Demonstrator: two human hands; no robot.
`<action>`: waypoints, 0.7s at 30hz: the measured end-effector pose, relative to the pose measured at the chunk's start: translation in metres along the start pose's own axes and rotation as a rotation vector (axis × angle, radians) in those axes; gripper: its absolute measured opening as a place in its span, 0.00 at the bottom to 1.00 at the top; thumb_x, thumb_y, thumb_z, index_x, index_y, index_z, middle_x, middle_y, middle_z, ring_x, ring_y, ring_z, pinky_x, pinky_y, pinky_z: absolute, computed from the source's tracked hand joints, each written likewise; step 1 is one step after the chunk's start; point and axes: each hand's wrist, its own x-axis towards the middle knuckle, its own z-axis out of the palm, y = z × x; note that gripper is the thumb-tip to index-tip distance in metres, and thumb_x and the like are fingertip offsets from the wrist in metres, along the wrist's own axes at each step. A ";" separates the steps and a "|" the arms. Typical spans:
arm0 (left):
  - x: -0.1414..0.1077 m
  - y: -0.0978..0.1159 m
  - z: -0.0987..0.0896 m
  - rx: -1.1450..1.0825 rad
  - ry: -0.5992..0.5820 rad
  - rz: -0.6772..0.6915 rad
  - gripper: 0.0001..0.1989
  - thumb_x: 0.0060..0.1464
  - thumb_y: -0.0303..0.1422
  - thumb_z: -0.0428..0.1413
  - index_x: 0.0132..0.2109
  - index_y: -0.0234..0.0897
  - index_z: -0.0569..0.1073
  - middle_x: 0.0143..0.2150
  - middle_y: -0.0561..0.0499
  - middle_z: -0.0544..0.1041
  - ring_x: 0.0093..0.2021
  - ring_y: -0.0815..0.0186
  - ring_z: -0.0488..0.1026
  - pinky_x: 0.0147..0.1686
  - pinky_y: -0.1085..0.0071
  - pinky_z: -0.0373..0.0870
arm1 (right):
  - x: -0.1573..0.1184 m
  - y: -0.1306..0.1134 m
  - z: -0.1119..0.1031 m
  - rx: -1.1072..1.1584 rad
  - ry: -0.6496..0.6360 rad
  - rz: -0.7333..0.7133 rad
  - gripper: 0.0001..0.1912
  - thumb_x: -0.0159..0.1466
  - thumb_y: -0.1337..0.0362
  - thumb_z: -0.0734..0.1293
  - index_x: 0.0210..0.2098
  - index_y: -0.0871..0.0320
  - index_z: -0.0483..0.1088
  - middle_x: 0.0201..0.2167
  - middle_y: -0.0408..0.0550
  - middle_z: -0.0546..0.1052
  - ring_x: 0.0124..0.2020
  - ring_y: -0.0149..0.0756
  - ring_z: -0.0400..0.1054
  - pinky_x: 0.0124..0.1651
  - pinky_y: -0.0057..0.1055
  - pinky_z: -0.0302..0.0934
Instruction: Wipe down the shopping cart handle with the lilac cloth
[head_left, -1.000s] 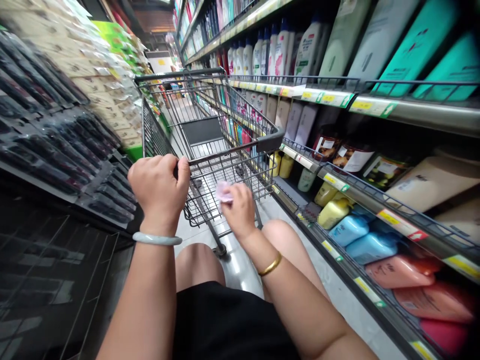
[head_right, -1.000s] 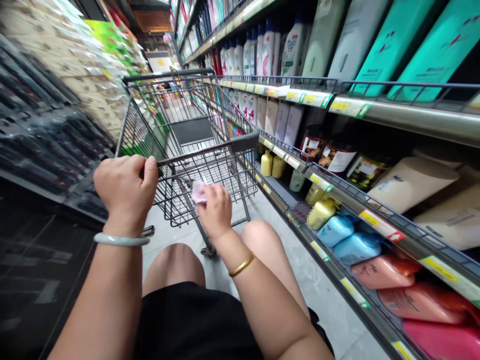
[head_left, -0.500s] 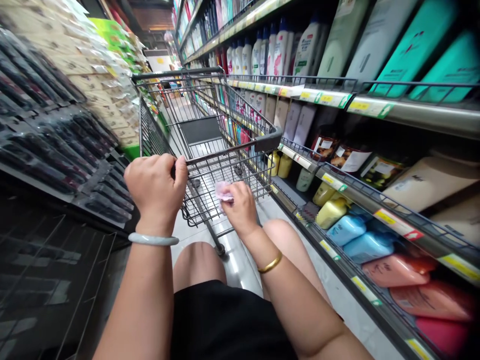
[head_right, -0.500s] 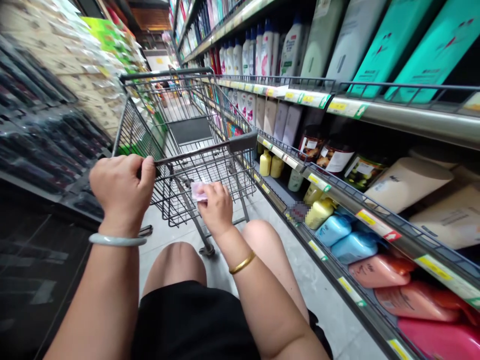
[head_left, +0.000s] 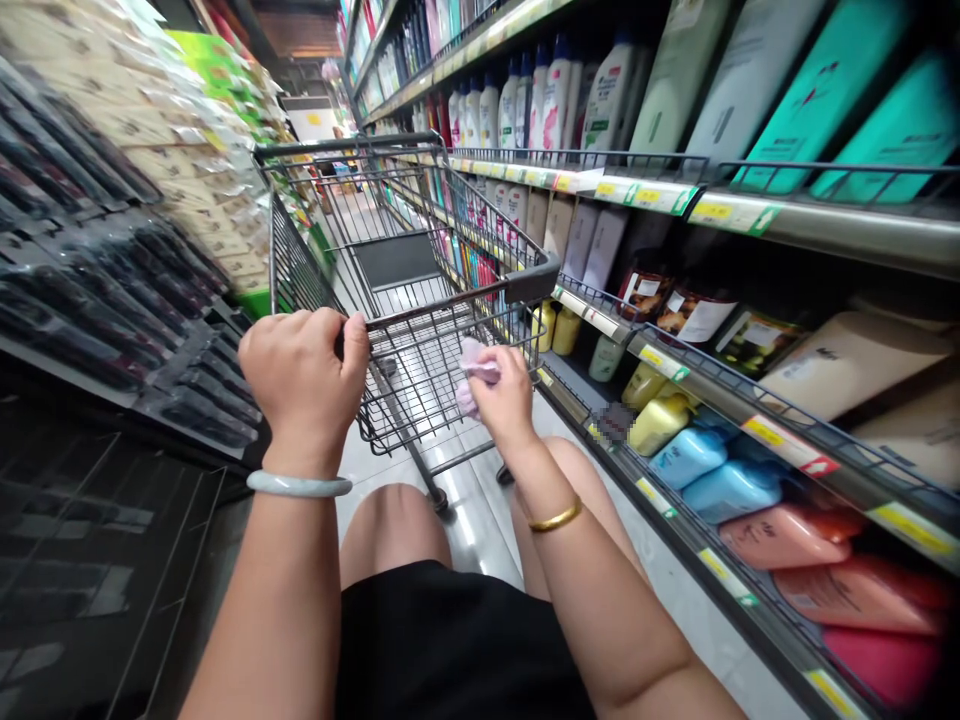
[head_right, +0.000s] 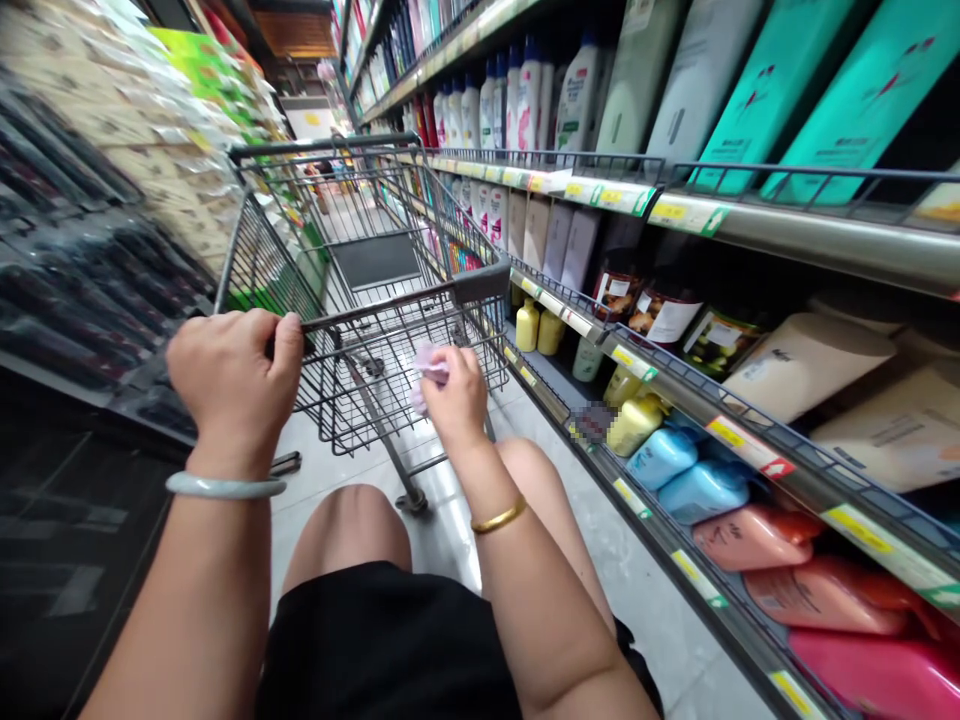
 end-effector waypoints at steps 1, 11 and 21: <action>0.000 0.000 0.000 0.022 0.001 0.009 0.22 0.67 0.49 0.41 0.32 0.42 0.69 0.33 0.47 0.72 0.39 0.57 0.66 0.43 0.59 0.53 | 0.005 0.004 -0.004 0.009 0.076 0.030 0.10 0.54 0.73 0.66 0.35 0.55 0.71 0.40 0.45 0.72 0.42 0.36 0.67 0.50 0.32 0.62; 0.000 0.005 0.000 0.003 0.017 0.005 0.23 0.66 0.49 0.41 0.32 0.41 0.70 0.34 0.43 0.74 0.39 0.55 0.65 0.42 0.58 0.54 | 0.005 0.021 -0.003 -0.094 0.247 0.140 0.11 0.56 0.71 0.64 0.39 0.55 0.65 0.44 0.49 0.70 0.45 0.37 0.65 0.56 0.37 0.60; -0.002 0.004 -0.001 0.012 0.014 0.043 0.22 0.67 0.48 0.41 0.34 0.42 0.71 0.35 0.43 0.74 0.41 0.53 0.67 0.43 0.58 0.55 | 0.035 0.057 -0.015 0.291 0.479 0.448 0.15 0.56 0.66 0.63 0.43 0.55 0.60 0.42 0.46 0.71 0.42 0.33 0.68 0.52 0.33 0.65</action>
